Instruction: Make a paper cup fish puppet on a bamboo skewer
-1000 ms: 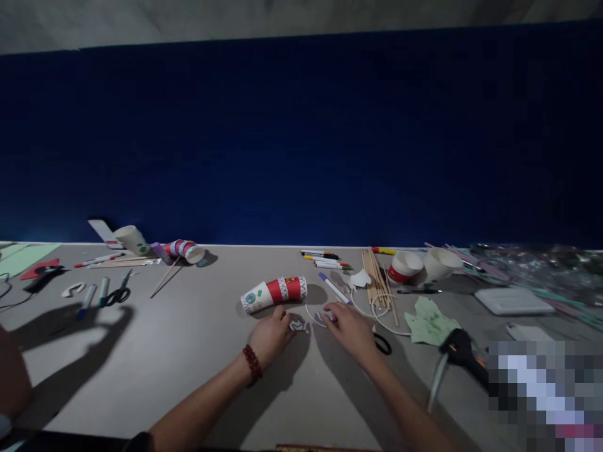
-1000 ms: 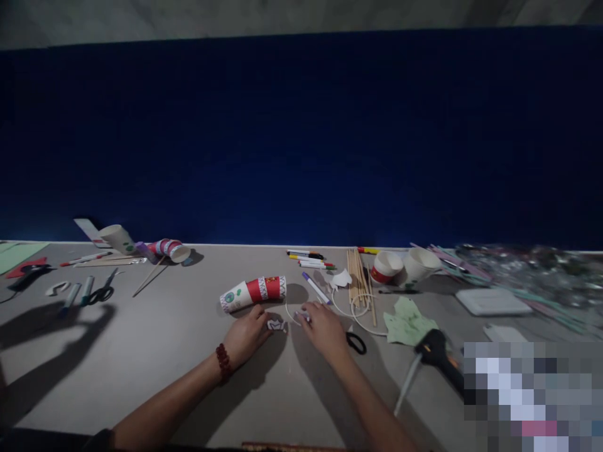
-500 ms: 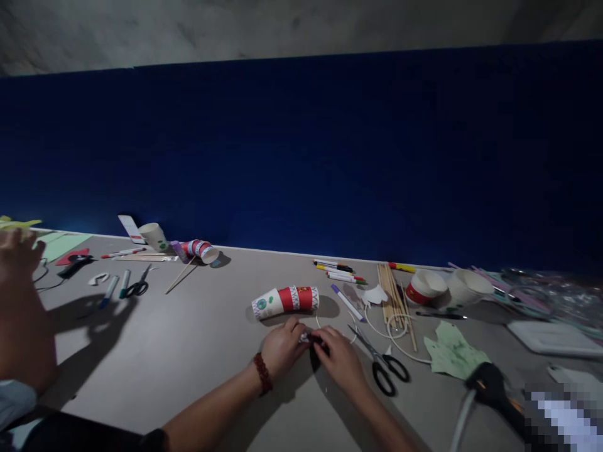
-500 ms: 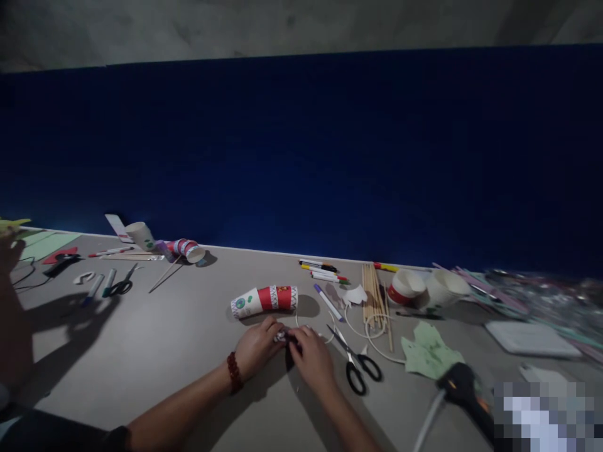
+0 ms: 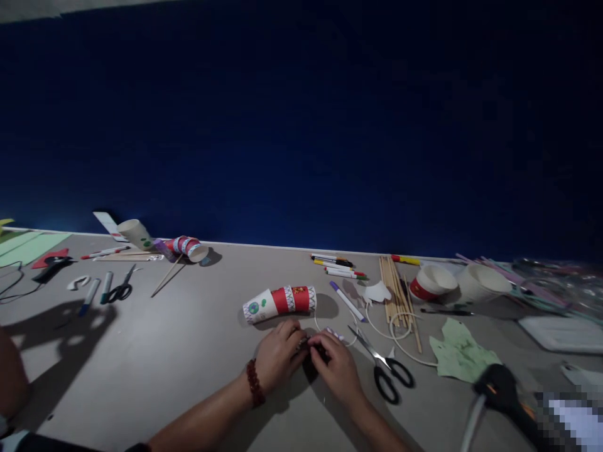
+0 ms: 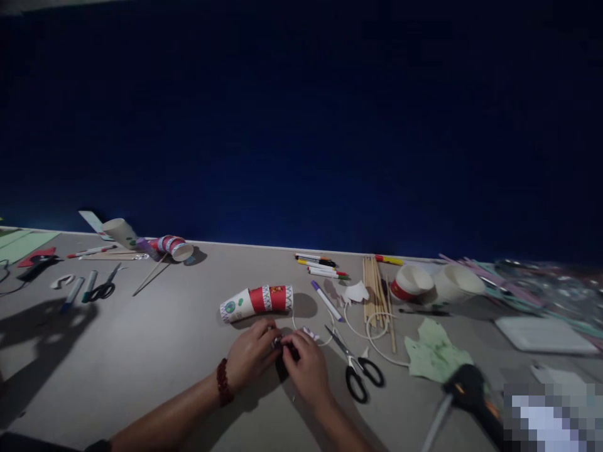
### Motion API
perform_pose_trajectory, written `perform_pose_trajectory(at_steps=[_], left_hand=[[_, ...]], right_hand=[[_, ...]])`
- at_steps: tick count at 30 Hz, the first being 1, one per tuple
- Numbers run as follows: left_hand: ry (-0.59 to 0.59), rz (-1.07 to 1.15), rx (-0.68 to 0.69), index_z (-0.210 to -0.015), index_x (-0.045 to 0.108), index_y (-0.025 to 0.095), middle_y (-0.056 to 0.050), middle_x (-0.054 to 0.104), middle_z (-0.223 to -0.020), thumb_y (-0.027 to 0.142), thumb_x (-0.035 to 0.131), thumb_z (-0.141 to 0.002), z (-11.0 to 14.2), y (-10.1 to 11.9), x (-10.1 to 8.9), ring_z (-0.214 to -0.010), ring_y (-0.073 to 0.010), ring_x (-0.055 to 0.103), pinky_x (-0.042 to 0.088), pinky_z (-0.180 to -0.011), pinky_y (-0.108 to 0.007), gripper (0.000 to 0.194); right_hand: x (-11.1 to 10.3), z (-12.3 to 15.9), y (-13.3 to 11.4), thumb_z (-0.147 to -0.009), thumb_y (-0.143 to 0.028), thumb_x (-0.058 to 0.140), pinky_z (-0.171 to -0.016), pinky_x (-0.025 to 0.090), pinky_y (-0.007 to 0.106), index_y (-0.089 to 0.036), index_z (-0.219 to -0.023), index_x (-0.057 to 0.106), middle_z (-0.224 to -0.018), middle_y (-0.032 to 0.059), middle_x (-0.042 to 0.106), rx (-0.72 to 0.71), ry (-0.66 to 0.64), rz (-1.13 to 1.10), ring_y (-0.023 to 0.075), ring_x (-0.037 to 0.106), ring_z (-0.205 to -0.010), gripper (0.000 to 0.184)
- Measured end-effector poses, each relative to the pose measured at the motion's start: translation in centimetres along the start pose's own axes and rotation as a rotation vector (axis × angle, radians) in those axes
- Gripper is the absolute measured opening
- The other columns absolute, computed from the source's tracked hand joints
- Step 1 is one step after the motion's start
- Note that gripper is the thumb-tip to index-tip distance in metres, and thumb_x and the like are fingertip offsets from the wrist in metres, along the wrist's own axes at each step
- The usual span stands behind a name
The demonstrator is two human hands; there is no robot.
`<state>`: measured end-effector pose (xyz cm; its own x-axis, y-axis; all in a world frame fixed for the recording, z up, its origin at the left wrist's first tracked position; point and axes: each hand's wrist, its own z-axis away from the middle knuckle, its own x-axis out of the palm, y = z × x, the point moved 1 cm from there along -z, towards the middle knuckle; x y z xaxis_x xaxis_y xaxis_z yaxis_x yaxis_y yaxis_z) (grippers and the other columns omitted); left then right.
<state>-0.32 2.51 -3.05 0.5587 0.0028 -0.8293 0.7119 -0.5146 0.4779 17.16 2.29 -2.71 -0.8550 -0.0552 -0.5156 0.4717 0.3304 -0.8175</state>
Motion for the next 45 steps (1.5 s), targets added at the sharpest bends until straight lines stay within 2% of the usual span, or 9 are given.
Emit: perform_pose_trajectory(at_steps=[3,5,9,14,21,29,37,41,45], left_hand=[[0.096,0.201,-0.03,-0.122,0.059,0.02,-0.012,0.064,-0.119,0.029,0.062,-0.091,0.1,0.2,-0.4,-0.109,-0.0272,0.06,0.051,-0.093,-0.042,0.033],[0.121,0.359,-0.14,-0.123,0.059,0.021,-0.011,0.065,-0.116,0.029,0.059,-0.092,0.1,0.2,-0.7,-0.101,-0.0243,0.062,0.052,-0.089,-0.039,0.032],[0.07,0.78,-0.432,-0.112,0.063,0.019,-0.007,0.068,-0.097,0.039,0.06,-0.091,-0.1,0.2,-0.9,-0.074,-0.0164,0.061,0.05,-0.067,-0.028,0.03],[-0.081,1.128,-0.644,-0.086,0.057,0.018,0.005,0.054,-0.062,0.056,0.072,-0.078,-0.3,0.4,-0.7,-0.047,-0.0062,0.039,0.028,-0.044,-0.018,0.042],[-0.162,1.249,-0.64,-0.082,0.055,0.017,0.006,0.053,-0.059,0.057,0.078,-0.071,-0.2,0.9,-0.2,-0.045,-0.0051,0.04,0.028,-0.043,-0.018,0.048],[-0.101,1.506,-0.747,-0.079,0.058,0.016,0.007,0.051,-0.051,0.051,0.085,-0.064,-0.2,1.3,-0.3,-0.04,-0.0044,0.038,0.021,-0.043,-0.019,0.046],[-0.357,1.578,-0.827,-0.071,0.058,0.014,0.003,0.056,-0.055,0.045,0.087,-0.06,-0.2,2.6,-0.8,-0.04,-0.0044,0.041,0.025,-0.041,-0.018,0.044],[-0.366,1.516,-0.813,-0.073,0.058,0.015,0.003,0.057,-0.056,0.045,0.086,-0.063,-0.6,3.3,-1.2,-0.04,-0.0042,0.043,0.026,-0.042,-0.017,0.043],[-0.283,1.539,-0.831,-0.072,0.054,0.016,0.004,0.056,-0.057,0.044,0.086,-0.064,-1.2,3.7,-2.0,-0.043,-0.0037,0.043,0.027,-0.043,-0.016,0.043]], right_hand=[[-0.5,0.2,-0.1,-0.089,-0.025,0.058,-0.08,0.05,0.033,-0.023,-0.087,0.066,-0.086,0.004,0.069,0.049,0.035,-0.17,0.022,0.065,-0.085,0.009],[-0.9,0.3,-0.1,-0.09,-0.031,0.059,-0.075,0.05,0.03,-0.023,-0.089,0.065,-0.086,0.0034,0.068,0.104,0.044,-0.279,0.0207,0.064,-0.081,0.01],[-1.9,0.4,-0.3,-0.089,-0.038,0.062,-0.066,0.05,0.027,-0.022,-0.089,0.063,-0.081,0.0012,0.065,0.202,0.047,-0.436,0.0179,0.062,-0.073,0.015],[-2.6,0.3,-0.7,-0.089,-0.037,0.065,-0.069,0.05,0.026,-0.022,-0.092,0.063,-0.082,0.0011,0.064,0.211,0.031,-0.49,0.0175,0.061,-0.075,0.016],[-3.5,0.5,-0.9,-0.093,-0.031,0.059,-0.078,0.048,0.027,-0.022,-0.089,0.065,-0.089,0.0027,0.063,0.05,0.022,-0.333,0.0184,0.062,-0.086,0.011],[-3.7,0.9,-1.7,-0.093,-0.034,0.061,-0.073,0.052,0.025,-0.023,-0.101,0.065,-0.09,0.0027,0.068,0.109,-0.031,-0.346,0.0174,0.065,-0.08,0.014],[-5.1,1.7,-3.2,-0.094,-0.031,0.057,-0.076,0.055,0.028,-0.023,-0.092,0.071,-0.087,0.0035,0.073,-0.018,-0.002,-0.232,0.0194,0.069,-0.082,0.016],[-8.7,4.2,-0.7,-0.096,-0.033,0.055,-0.082,0.055,0.031,-0.025,-0.109,0.069,-0.103,0.0065,0.074,0.051,0.099,-0.013,0.022,0.07,-0.092,0.021],[-16.4,8.3,3.9,-0.095,-0.037,0.052,-0.087,0.053,0.038,-0.022,-0.103,0.069,-0.101,0.01,0.073,0.119,0.348,0.397,0.026,0.068,-0.096,0.024]])
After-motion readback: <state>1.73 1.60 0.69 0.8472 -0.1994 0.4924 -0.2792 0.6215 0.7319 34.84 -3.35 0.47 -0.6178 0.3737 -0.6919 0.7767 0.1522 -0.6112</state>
